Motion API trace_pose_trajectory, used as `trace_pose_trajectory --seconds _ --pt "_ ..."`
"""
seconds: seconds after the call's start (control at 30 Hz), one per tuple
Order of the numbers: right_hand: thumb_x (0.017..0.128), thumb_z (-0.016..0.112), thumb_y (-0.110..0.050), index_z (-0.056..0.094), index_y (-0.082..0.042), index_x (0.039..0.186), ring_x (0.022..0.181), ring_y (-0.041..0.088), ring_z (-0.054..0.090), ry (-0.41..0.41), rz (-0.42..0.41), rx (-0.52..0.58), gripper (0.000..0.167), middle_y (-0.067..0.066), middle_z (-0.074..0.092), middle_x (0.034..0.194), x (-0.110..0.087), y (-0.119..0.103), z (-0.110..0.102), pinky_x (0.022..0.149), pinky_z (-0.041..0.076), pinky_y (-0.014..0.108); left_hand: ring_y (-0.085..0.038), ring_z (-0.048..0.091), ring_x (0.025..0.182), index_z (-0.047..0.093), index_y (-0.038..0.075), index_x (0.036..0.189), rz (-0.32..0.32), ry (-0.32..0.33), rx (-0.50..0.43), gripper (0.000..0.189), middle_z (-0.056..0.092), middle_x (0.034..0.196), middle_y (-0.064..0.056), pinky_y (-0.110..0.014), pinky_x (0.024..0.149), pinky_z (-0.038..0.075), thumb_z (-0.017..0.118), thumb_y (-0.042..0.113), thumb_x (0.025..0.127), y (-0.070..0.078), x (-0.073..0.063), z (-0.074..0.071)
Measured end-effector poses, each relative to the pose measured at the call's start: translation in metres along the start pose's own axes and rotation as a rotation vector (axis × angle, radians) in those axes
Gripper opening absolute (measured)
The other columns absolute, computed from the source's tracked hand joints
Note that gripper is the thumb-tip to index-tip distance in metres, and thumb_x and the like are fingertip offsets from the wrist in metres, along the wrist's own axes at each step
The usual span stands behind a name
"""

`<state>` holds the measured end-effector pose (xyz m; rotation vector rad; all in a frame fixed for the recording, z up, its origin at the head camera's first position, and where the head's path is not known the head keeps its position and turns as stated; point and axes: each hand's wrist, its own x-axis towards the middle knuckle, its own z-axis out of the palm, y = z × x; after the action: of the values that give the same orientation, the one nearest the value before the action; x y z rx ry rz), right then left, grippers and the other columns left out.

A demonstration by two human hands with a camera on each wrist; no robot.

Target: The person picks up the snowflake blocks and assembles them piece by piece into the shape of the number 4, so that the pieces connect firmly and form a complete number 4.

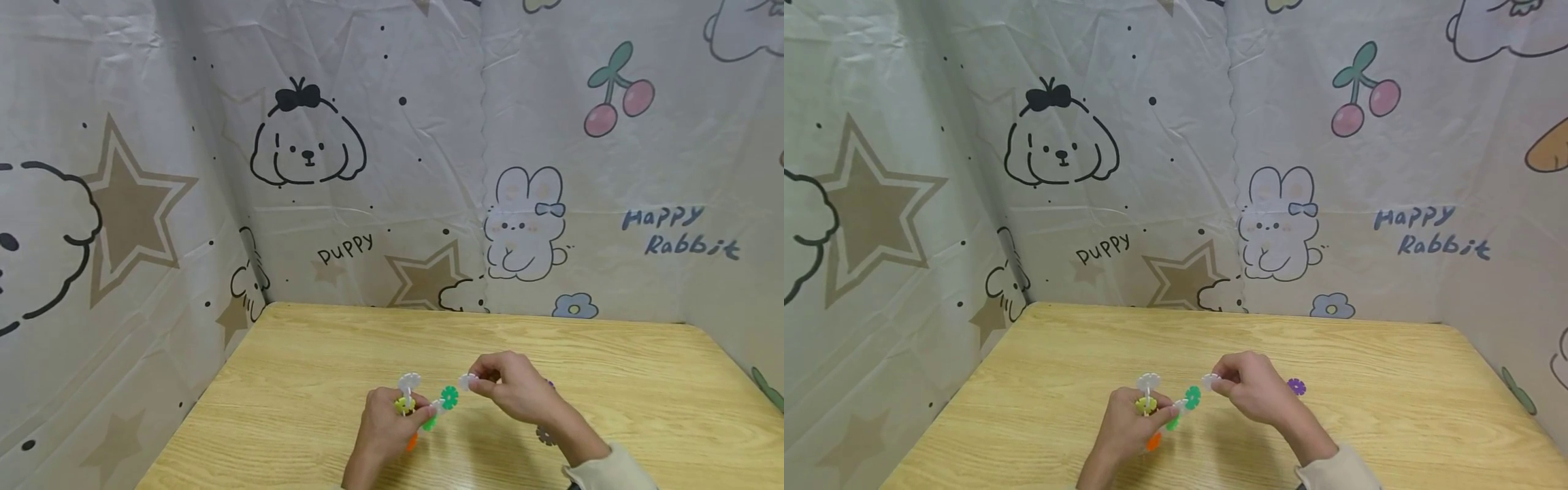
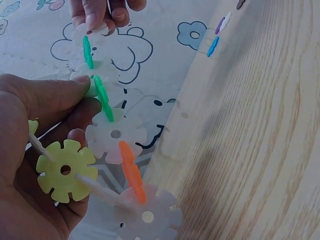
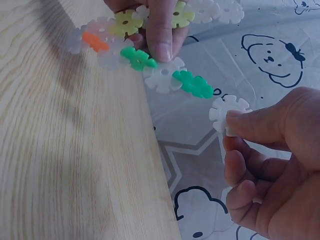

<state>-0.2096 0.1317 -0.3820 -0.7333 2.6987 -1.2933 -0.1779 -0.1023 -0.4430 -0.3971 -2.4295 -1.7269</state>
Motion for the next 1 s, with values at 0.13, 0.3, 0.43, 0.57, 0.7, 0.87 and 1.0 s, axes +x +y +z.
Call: trace_pose_trajectory --seconds 0.13,0.3,0.43,0.57,0.7,0.87,1.0 --pt "0.094 0.07 -0.01 0.07 -0.008 0.087 0.073 0.017 0.055 -0.001 -0.007 0.009 0.008 -0.003 0.062 0.077 -0.0004 -0.0016 0.0005 0.059 0.045 0.029 -0.002 0.046 0.053 0.078 0.007 0.08 0.004 0.004 0.012 0.009 0.069 0.072 0.006 -0.019 0.047 0.036 0.082 0.015 0.083 0.0003 0.0006 0.0003" --pt "0.093 0.07 -0.01 0.07 -0.008 0.086 0.074 0.017 0.056 0.0 -0.018 0.022 0.007 -0.002 0.063 0.077 -0.0009 -0.0027 0.0019 0.059 0.045 0.028 -0.003 0.047 0.053 0.078 0.008 0.08 0.004 0.003 0.017 0.01 0.069 0.072 0.007 -0.019 0.046 0.036 0.083 0.016 0.083 0.0005 0.0007 0.0007" --pt "0.093 0.07 -0.009 0.071 -0.01 0.085 0.074 0.016 0.057 0.002 -0.026 0.021 0.008 -0.003 0.063 0.077 -0.0009 -0.0035 0.0031 0.06 0.045 0.028 -0.002 0.045 0.051 0.078 0.008 0.079 0.007 -0.001 0.008 0.01 0.068 0.07 0.007 -0.019 0.045 0.034 0.083 0.015 0.083 0.0005 0.0002 0.0012" --pt "0.093 0.071 -0.01 0.071 -0.012 0.084 0.073 0.014 0.057 -0.002 -0.04 0.019 0.009 -0.004 0.064 0.077 -0.0008 -0.0034 0.0042 0.06 0.046 0.028 -0.001 0.044 0.051 0.078 0.008 0.079 0.016 -0.003 0.004 0.009 0.068 0.07 0.007 -0.018 0.045 0.034 0.083 0.015 0.083 0.0002 0.0002 0.0017" --pt "0.093 0.071 -0.01 0.071 -0.013 0.084 0.073 0.013 0.057 -0.006 -0.055 0.012 0.009 -0.005 0.063 0.076 -0.0006 -0.0028 0.0045 0.06 0.046 0.028 -0.001 0.045 0.051 0.078 0.008 0.079 0.021 -0.005 0.001 0.009 0.069 0.071 0.007 -0.018 0.045 0.034 0.083 0.014 0.083 0.0005 0.0008 0.0021" --pt "0.092 0.072 -0.009 0.072 -0.013 0.084 0.071 0.011 0.056 0.005 -0.066 -0.006 0.009 -0.007 0.063 0.076 -0.0007 -0.0027 0.005 0.059 0.046 0.027 -0.002 0.045 0.052 0.078 0.008 0.078 0.028 -0.005 -0.002 0.009 0.069 0.07 0.007 -0.018 0.045 0.035 0.083 0.014 0.082 0.0014 0.001 0.0027" --pt "0.091 0.072 -0.007 0.073 -0.013 0.083 0.071 0.011 0.056 0.024 -0.07 -0.012 0.01 -0.008 0.063 0.075 -0.0012 -0.0019 0.0072 0.059 0.046 0.027 -0.002 0.046 0.052 0.078 0.008 0.078 0.04 -0.002 0.006 0.009 0.069 0.07 0.008 -0.018 0.046 0.036 0.083 0.014 0.082 0.0008 0.0008 0.0032"
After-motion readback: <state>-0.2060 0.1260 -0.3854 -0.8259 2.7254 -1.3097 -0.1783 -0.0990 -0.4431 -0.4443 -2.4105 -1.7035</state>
